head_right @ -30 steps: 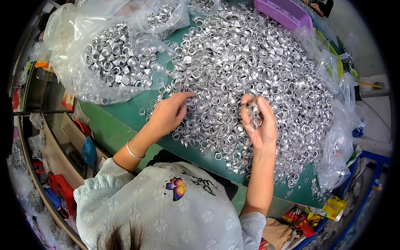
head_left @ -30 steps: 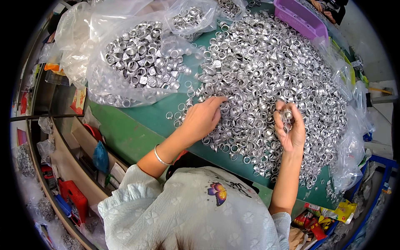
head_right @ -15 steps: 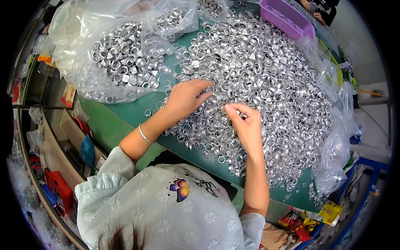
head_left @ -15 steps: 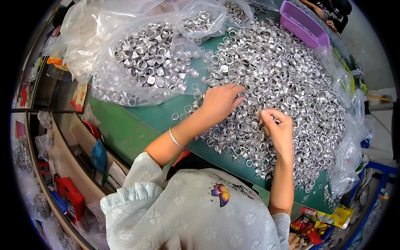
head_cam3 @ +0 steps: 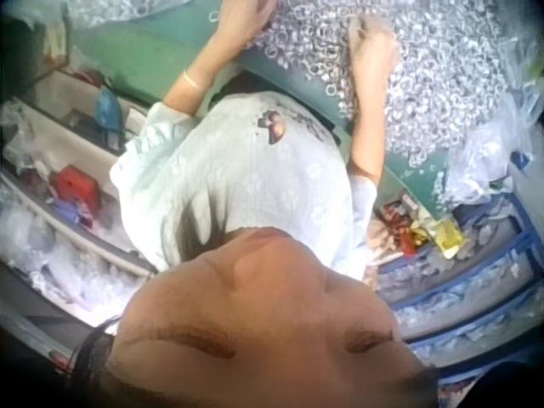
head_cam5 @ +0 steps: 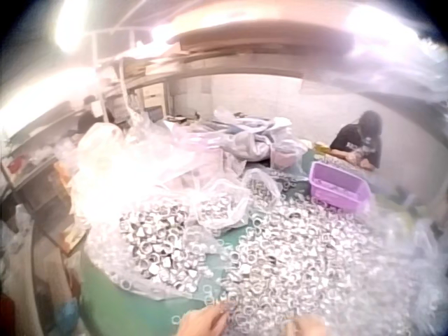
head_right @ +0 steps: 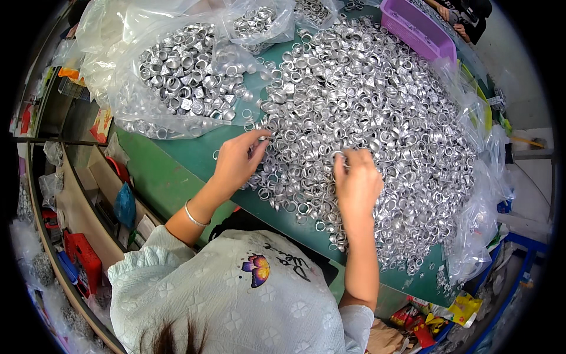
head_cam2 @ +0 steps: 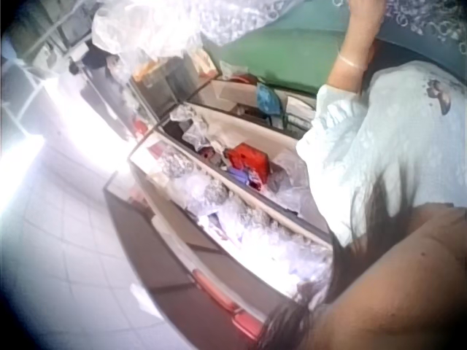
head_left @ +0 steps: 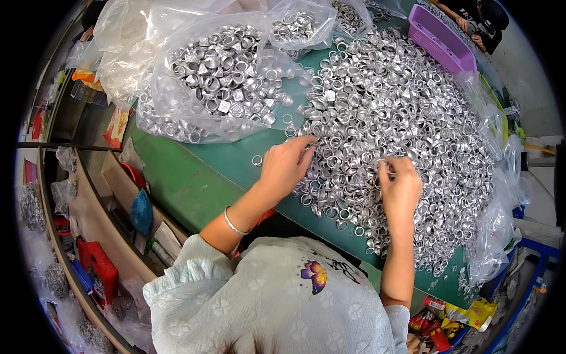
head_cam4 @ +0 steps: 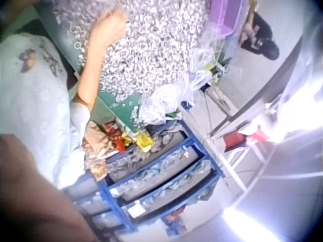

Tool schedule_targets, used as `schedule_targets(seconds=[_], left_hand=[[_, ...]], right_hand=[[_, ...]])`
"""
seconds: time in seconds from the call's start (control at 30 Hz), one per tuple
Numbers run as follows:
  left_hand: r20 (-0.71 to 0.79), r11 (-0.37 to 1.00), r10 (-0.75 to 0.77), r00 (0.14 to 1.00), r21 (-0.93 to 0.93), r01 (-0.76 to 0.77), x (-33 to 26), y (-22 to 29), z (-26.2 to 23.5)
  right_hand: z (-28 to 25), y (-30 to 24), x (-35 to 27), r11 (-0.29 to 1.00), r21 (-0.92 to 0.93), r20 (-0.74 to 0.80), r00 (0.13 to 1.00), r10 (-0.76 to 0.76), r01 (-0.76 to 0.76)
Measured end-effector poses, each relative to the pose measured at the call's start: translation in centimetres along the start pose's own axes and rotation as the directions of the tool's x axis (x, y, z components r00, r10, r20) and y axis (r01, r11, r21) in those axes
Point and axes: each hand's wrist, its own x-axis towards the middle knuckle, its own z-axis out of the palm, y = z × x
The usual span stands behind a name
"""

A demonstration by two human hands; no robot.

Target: The person sorts small metal rings and caps from a large pile on a workbench by hand, placing them into a plastic container and bags, and eventually picks up a water bottle.

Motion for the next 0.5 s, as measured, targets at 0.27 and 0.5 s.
schedule_targets(seconds=[0.27, 0.5], left_hand=[[0.092, 0.980, 0.160, 0.983, 0.104, -0.169, -0.2, 0.1, 0.1], [0.045, 0.980, 0.060, 0.997, 0.188, -0.067, 2.2, -0.9, 0.1]], right_hand=[[-2.2, 0.9, -0.4, 0.964, 0.254, -0.087, 0.991, 0.098, -0.073], [-0.2, 0.2, 0.0, 0.803, 0.563, 0.010, 0.974, 0.226, -0.193]])
